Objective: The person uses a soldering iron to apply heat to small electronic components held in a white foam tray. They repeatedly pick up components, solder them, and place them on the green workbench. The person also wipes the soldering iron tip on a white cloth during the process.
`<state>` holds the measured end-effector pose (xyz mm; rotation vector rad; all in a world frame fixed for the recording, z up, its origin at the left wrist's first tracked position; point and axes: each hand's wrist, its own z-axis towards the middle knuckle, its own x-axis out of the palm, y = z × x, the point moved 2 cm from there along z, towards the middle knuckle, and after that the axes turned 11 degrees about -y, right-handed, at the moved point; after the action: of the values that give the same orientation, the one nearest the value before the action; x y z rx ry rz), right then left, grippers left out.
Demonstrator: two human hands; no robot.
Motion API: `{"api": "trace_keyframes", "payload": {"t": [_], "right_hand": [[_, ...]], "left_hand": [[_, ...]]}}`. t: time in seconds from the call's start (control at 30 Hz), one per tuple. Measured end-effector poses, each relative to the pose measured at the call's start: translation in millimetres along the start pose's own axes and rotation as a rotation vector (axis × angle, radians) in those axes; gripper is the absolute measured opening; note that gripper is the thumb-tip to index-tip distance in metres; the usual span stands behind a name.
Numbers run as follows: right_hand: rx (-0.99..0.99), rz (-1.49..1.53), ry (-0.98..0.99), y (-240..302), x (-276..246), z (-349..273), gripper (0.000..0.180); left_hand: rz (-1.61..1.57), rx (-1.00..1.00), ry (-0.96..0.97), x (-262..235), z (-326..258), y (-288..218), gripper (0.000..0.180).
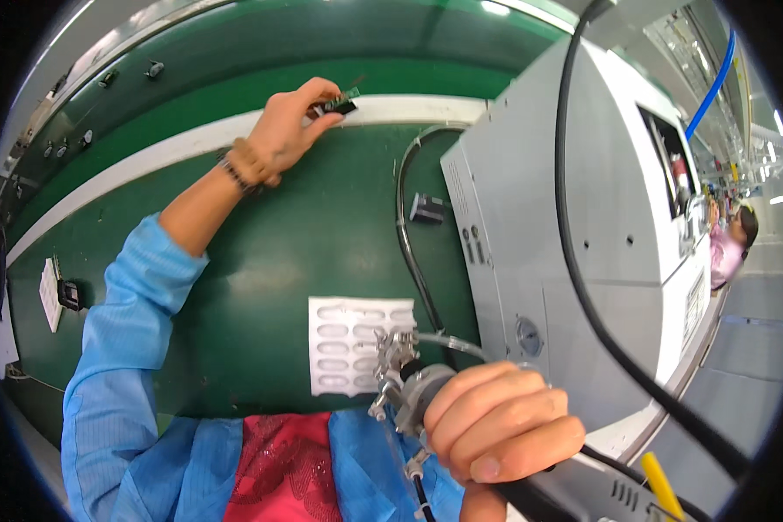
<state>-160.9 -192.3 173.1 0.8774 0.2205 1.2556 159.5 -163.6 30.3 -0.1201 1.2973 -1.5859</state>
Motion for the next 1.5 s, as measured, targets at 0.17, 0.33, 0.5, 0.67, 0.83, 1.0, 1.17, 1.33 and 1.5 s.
{"api": "trace_keyframes", "payload": {"t": [0.17, 0.33, 0.5, 0.67, 0.83, 1.0, 1.17, 1.33, 1.5], "right_hand": [[-0.02, -0.054, 0.035, 2, -4, -2, 0.05], [-0.054, -0.016, 0.01, 4, 1, -6, 0.05], [-0.039, -0.034, 0.023, 2, 6, -3, 0.052], [-0.007, -0.047, 0.012, -15, 11, 5, 0.054], [0.028, -0.037, 0.036, -34, 12, 8, 0.056], [0.031, -0.057, 0.009, -42, 20, 7, 0.056], [0.053, -0.066, 0.02, -48, 21, 7, 0.055], [0.083, -0.093, 0.07, -49, 22, 10, 0.051], [0.118, -0.113, 0.029, -57, 28, 13, 0.048]], "left_hand": [[-0.178, 0.186, 0.129, -18, -110, -80, 0.027], [-0.071, 0.149, 0.166, -11, -178, -100, 0.034], [-0.055, 0.162, 0.089, 2, -199, -94, 0.037], [-0.119, 0.14, 0.076, 5, -197, -88, 0.033], [-0.178, 0.123, 0.044, 6, -199, -81, 0.032], [-0.206, 0.099, 0.052, 7, -198, -77, 0.035], [-0.212, 0.099, 0.057, 5, -196, -77, 0.035], [-0.208, 0.11, 0.083, 5, -195, -78, 0.035], [-0.243, 0.092, 0.057, 6, -196, -79, 0.034]]}}
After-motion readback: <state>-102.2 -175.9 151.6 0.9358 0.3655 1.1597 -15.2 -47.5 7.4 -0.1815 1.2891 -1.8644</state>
